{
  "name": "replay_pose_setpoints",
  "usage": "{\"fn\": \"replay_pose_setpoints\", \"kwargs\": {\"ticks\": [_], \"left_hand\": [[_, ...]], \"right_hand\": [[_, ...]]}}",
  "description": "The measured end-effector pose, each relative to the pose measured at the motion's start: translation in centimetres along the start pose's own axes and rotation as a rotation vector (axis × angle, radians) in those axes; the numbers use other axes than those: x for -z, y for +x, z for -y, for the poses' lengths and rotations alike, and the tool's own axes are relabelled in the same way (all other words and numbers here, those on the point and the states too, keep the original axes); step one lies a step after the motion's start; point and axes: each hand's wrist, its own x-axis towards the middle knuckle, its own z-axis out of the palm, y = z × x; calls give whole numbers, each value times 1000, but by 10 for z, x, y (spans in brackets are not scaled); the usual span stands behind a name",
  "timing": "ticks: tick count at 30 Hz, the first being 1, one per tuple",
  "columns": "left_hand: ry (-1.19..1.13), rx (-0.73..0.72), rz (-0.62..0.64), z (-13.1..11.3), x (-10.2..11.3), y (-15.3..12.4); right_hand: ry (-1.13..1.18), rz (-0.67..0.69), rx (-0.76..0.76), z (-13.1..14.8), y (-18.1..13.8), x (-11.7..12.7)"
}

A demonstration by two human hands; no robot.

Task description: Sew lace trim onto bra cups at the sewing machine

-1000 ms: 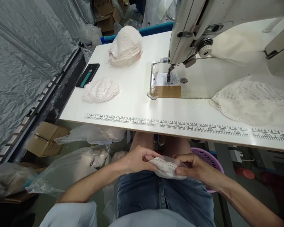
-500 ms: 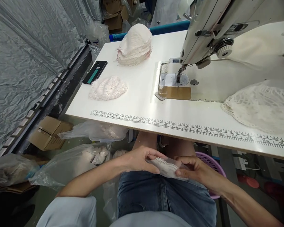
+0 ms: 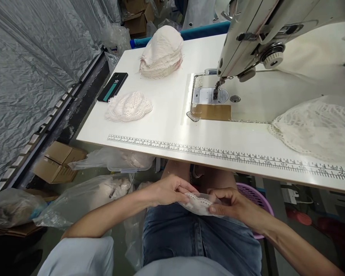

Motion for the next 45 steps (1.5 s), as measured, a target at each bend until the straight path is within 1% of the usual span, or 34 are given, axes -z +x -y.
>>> {"fn": "replay_pose_setpoints", "kwargs": {"ticks": [3,6,12,16,20,23,25,27,29,34,37,38,39,40,41,42,43,44,45], "left_hand": [[-18,-21,63,-5,4,-2],[-29,-30,81,-6,7,-2],[24,-31,81,-1,3,6],[60,0,58,2,-2,13],[121,3,33,2,-2,12],[137,11,57,1,0,9],[94,-1,106,1,2,9],[16,-47,183,2,4,10],[-58,-81,228,5,6,12],[-180,-50,188,13,6,13],[-296,-49,198,11,0,12],[-331,-46,207,8,-3,11],[-358,-40,218,5,-5,11],[-375,-29,225,1,-8,11],[-378,-17,222,-3,-10,11],[-370,-3,207,-6,-11,11],[-353,13,181,-10,-12,11],[-334,26,150,-12,-12,11],[-313,38,126,-14,-11,11]], "right_hand": [[-2,10,19,1,2,-1],[-3,14,29,4,4,-2],[2,21,38,9,4,-4],[16,34,47,7,3,-4],[41,83,36,5,1,-1],[40,140,55,6,-1,2],[16,181,74,7,-2,4],[-18,212,92,9,-3,6],[-55,224,121,9,-4,8],[-107,245,162,10,-12,17],[-128,359,249,11,-18,21],[-140,340,286,11,-19,20],[-166,250,323,11,-18,17],[-207,103,373,10,-17,13],[-272,-99,429,9,-15,9],[-357,-270,502,7,-13,4],[-444,-378,583,6,-10,0],[-532,-422,660,4,-9,-4],[-609,-420,735,3,-8,-6]]}}
